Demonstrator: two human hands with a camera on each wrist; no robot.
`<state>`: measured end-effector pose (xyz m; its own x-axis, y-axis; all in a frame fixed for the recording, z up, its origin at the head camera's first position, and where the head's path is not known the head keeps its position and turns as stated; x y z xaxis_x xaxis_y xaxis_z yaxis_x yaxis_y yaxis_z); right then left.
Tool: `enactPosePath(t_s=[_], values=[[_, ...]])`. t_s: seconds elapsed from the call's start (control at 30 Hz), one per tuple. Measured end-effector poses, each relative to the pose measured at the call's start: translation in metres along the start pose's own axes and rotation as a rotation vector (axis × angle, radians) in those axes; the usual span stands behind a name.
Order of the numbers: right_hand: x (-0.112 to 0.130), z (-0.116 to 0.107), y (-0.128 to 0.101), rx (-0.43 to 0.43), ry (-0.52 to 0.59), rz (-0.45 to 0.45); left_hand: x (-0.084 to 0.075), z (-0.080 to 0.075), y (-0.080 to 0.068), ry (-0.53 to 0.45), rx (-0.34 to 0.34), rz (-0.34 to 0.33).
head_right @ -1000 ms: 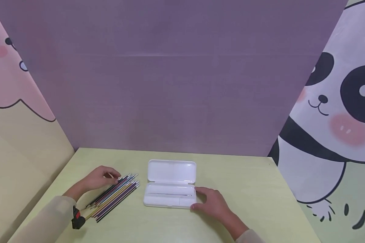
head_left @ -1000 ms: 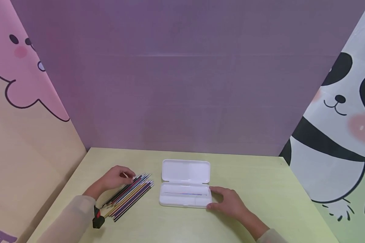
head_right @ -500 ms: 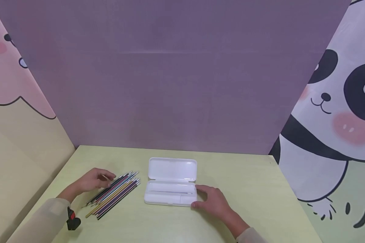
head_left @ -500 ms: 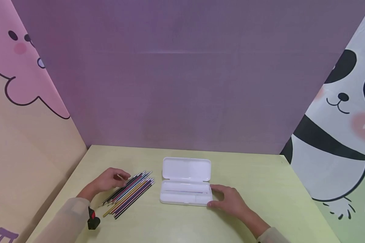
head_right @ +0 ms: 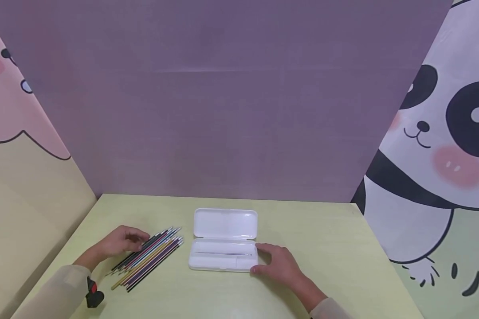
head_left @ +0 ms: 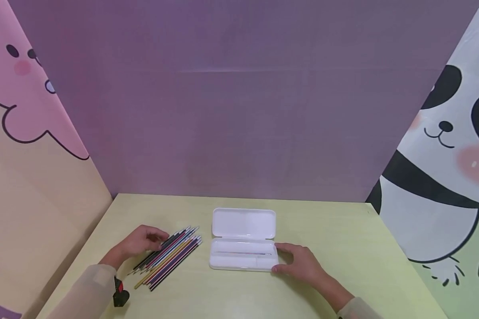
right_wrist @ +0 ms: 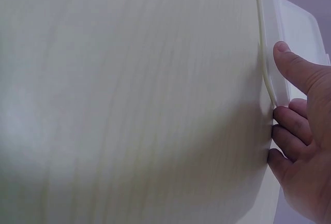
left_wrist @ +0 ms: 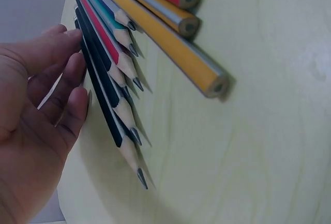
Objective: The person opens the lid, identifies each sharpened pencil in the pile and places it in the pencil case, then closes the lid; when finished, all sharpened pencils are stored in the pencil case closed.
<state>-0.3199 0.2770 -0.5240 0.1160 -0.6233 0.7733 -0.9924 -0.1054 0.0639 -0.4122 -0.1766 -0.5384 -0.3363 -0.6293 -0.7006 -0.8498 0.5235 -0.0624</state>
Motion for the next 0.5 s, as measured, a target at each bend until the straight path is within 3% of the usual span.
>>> enactPosePath(t_s=[0.5], values=[[0.0016, -0.0013, -0.0010, -0.006, -0.012, -0.005, -0.0074, -0.0057, -0.0015, 0.112, -0.064, -0.018]])
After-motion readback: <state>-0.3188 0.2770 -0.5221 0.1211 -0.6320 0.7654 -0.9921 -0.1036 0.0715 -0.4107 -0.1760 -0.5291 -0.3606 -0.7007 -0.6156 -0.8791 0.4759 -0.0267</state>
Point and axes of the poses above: each hand's wrist, its own y-axis towards the middle knuckle, its own z-axis out of the palm, x = y × z, the point moved 9 cm from there along y, towards the middle knuckle, and after that the axes turned 15 degrees about y, right-handed, at the moved point
